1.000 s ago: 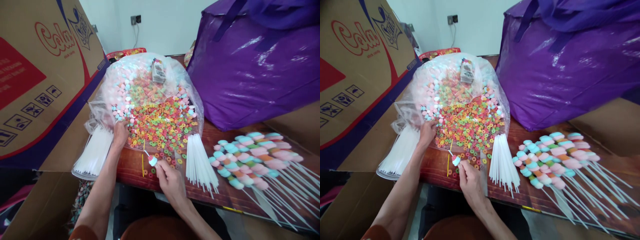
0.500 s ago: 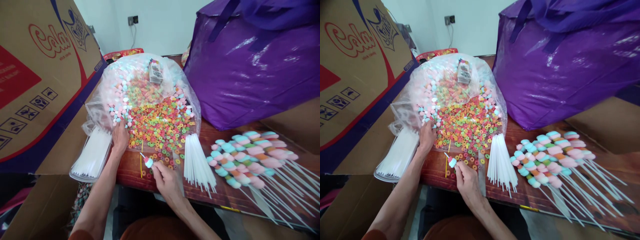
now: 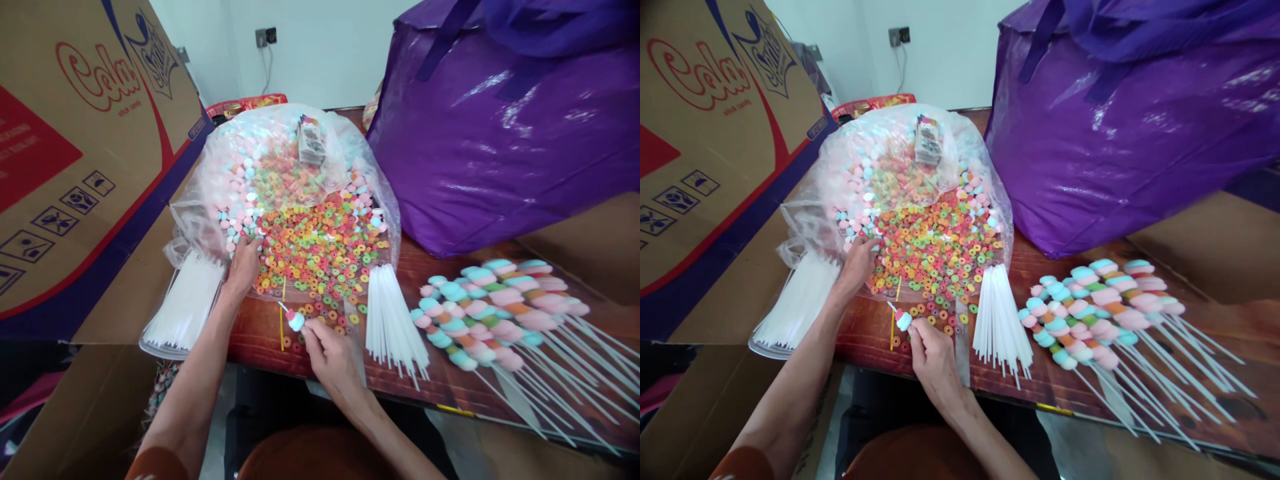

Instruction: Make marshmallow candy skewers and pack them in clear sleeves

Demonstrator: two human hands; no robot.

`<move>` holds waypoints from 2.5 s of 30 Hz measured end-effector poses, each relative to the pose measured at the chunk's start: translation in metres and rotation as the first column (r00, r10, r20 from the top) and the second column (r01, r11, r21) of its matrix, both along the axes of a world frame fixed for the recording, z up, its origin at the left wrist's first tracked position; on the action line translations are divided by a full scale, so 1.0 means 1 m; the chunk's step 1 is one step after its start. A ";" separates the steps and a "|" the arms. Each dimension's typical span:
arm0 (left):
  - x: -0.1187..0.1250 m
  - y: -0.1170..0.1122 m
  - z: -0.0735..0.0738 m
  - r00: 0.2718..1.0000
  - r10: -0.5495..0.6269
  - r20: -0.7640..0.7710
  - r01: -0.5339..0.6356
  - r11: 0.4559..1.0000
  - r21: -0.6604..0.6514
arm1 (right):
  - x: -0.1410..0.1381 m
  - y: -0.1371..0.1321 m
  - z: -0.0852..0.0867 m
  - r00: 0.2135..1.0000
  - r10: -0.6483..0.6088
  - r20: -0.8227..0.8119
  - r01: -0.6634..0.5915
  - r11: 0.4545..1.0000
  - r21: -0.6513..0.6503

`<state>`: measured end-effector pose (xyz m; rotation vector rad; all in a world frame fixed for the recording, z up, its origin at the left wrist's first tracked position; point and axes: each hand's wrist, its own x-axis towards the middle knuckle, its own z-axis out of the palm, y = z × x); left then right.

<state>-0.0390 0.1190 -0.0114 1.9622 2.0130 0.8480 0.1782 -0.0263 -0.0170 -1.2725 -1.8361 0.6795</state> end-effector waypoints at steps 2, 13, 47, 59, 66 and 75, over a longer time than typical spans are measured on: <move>-0.002 -0.001 0.003 0.999 0.036 0.033 -0.036 0.999 0.008 | 0.000 0.000 0.000 1.000 0.001 -0.006 -0.001 1.000 -0.007; -0.006 -0.071 0.001 0.942 -0.007 0.335 0.020 0.999 -0.037 | 0.000 -0.001 -0.004 1.000 -0.003 -0.017 0.003 1.000 0.007; 0.031 -0.097 0.007 0.469 0.061 0.881 0.196 0.966 -0.171 | -0.002 0.007 0.002 0.999 -0.016 -0.051 0.017 0.999 0.027; 0.031 -0.105 0.006 0.446 0.119 0.887 0.133 0.971 -0.197 | 0.008 0.013 0.001 0.995 0.104 0.003 -0.105 0.994 0.028; 0.034 -0.107 0.005 0.729 -0.091 0.679 0.149 0.989 -0.027 | 0.009 0.016 0.004 0.984 0.126 0.126 -0.132 0.990 0.044; 0.042 -0.117 0.003 0.841 -0.187 0.508 0.191 0.981 0.045 | -0.001 0.008 0.002 0.996 0.001 0.091 -0.003 1.000 0.024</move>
